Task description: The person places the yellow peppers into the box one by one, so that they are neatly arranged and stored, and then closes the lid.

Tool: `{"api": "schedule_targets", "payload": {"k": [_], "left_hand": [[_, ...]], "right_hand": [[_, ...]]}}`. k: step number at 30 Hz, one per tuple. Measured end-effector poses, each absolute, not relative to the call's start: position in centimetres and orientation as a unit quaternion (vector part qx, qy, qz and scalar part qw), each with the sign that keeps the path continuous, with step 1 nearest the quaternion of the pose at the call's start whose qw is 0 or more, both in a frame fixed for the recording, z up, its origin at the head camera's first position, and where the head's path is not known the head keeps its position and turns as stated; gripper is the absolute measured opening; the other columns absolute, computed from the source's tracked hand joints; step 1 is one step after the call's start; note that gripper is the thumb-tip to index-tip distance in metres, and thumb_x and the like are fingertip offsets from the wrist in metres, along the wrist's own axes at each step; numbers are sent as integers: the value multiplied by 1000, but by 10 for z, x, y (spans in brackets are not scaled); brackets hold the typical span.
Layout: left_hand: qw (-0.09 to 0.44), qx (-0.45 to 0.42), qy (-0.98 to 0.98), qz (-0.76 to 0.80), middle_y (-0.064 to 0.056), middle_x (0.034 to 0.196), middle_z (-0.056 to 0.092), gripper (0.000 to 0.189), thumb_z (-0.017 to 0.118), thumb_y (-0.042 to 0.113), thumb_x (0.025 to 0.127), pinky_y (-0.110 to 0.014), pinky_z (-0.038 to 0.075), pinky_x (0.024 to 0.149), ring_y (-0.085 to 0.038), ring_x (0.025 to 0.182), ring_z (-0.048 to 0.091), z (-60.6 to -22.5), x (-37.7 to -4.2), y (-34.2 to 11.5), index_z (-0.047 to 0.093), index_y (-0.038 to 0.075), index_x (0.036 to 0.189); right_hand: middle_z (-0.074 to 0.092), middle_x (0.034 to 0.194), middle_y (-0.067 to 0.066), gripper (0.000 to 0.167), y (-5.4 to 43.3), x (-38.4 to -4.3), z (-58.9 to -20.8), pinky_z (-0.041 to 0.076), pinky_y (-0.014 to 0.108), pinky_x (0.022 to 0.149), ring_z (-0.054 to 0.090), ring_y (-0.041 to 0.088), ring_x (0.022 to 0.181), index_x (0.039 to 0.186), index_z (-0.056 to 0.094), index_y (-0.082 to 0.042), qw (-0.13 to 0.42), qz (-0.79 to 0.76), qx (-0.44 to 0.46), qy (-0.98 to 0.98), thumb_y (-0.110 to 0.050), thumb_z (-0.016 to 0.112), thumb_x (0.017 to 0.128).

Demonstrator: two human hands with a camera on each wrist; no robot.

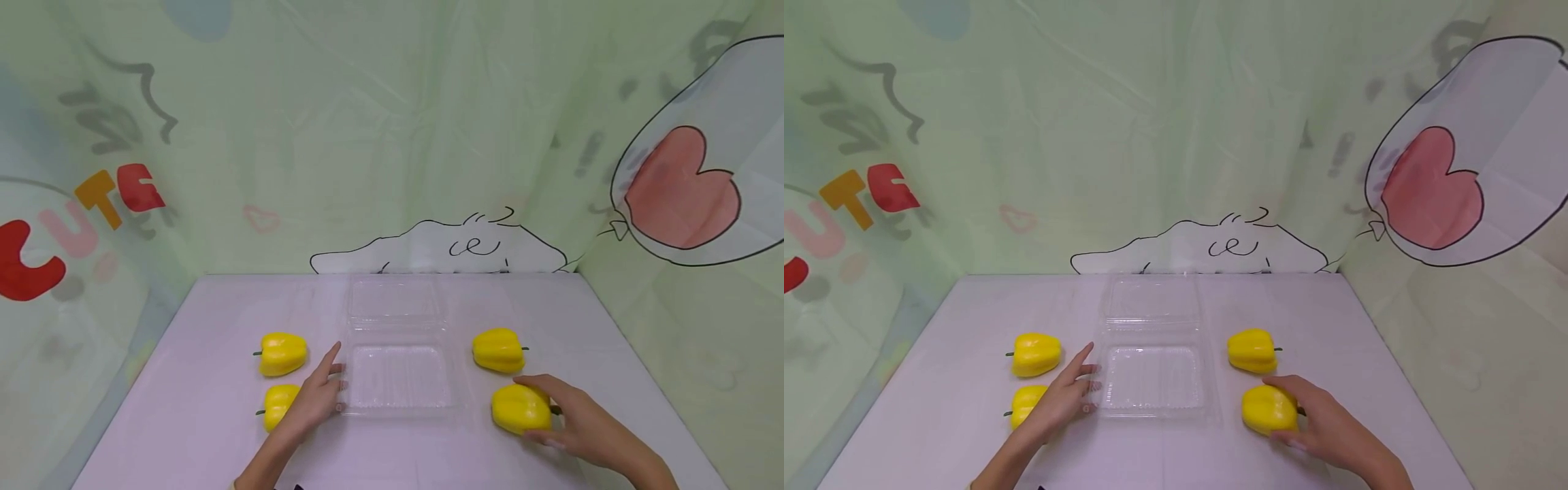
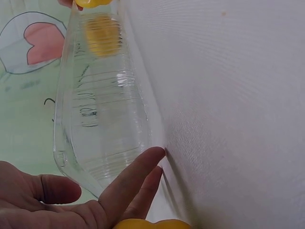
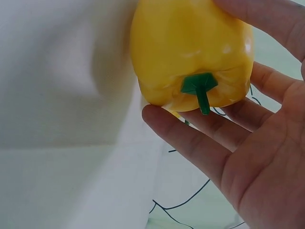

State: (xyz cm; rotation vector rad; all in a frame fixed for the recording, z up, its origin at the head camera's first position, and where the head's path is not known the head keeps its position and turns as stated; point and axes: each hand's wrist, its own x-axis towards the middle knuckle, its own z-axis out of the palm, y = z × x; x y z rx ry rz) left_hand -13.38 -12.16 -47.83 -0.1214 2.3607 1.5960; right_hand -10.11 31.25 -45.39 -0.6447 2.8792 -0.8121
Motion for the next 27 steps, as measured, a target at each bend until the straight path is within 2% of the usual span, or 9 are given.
{"api": "schedule_targets", "payload": {"k": [6, 14, 27], "left_hand": [[146, -46, 816, 557, -26, 159, 47, 70, 45, 11, 104, -29, 55, 71, -30, 111, 61, -479, -134, -122, 23, 19, 170], [145, -41, 819, 554, -26, 159, 47, 70, 47, 12, 105, -30, 55, 74, -31, 111, 61, -478, -132, -121, 23, 18, 170], [142, -31, 822, 551, -28, 158, 48, 69, 46, 11, 104, -29, 54, 72, -29, 106, 62, -477, -132, -120, 23, 16, 170]], "right_hand": [[68, 140, 2, 80, 311, -101, -452, 62, 25, 84, 61, 0, 118, 145, 59, -13, 40, -274, -198, 940, -51, 88, 81], [70, 137, 1, 75, 310, -100, -449, 60, 24, 79, 60, -4, 113, 142, 61, -14, 5, -287, -212, 934, -46, 90, 81], [70, 134, 0, 72, 308, -97, -440, 59, 23, 74, 60, -6, 110, 142, 61, -16, -28, -298, -234, 925, -39, 92, 80]]}}
